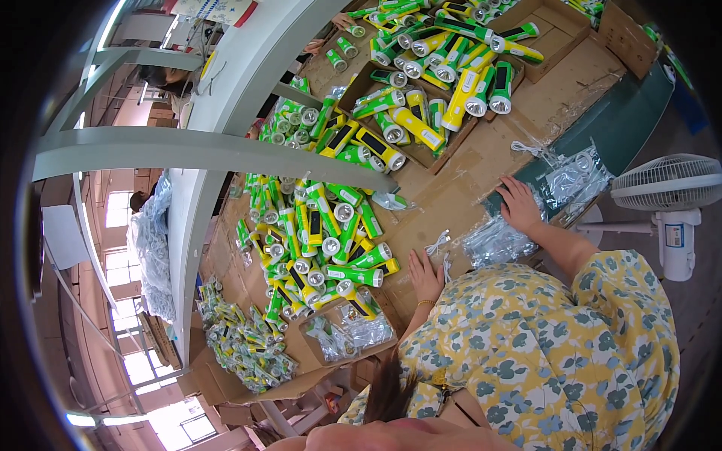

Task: Inspecting and sorting numerous yellow and green plastic flashlights on an assembly workbench.

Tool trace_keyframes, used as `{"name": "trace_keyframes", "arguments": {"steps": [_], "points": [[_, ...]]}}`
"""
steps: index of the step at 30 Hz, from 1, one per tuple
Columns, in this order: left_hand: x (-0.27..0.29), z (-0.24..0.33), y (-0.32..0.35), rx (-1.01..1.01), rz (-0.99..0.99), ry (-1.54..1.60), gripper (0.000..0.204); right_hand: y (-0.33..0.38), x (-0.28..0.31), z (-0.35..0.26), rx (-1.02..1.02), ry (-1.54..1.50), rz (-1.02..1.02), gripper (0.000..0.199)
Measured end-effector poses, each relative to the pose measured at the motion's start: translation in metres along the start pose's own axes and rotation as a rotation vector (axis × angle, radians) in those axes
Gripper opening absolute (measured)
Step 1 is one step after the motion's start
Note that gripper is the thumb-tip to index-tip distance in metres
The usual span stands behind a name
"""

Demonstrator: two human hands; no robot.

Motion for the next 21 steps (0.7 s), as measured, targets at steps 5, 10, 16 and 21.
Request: {"name": "trace_keyframes", "arguments": {"steps": [5,10,16,21], "points": [[-0.0003,-0.0005,0.0003,-0.003,0.003,-0.012,0.069,-0.0001,-0.0001,-0.0002,0.004,0.003,0.001,0.045],[-0.0015,-0.0018,0.0005,-0.002,0.007,-0.02,0.069,-0.0003,-0.0001,-0.0008,0.003,0.013,-0.008,0.045],[-0.0011,-0.0003,0.0011,-0.006,0.008,-0.016,0.07,0.0009,-0.0008,0.0005,-0.002,0.017,-0.017,0.045],[-0.0001,-0.0001,0.0012,0.002,0.008,-0.003,0.07,-0.0005,0.0001,-0.0003,-0.007,0.005,-0.023,0.045]]}}
Point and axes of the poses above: each hand's wrist, its own y-axis away from the middle knuckle, its own x-axis out of the back of the hand, z = x × y, the point moved 7 cm from there along -y, towards the middle knuckle, and after that the axes turned 12 degrees about x, right-handed, at the moved point
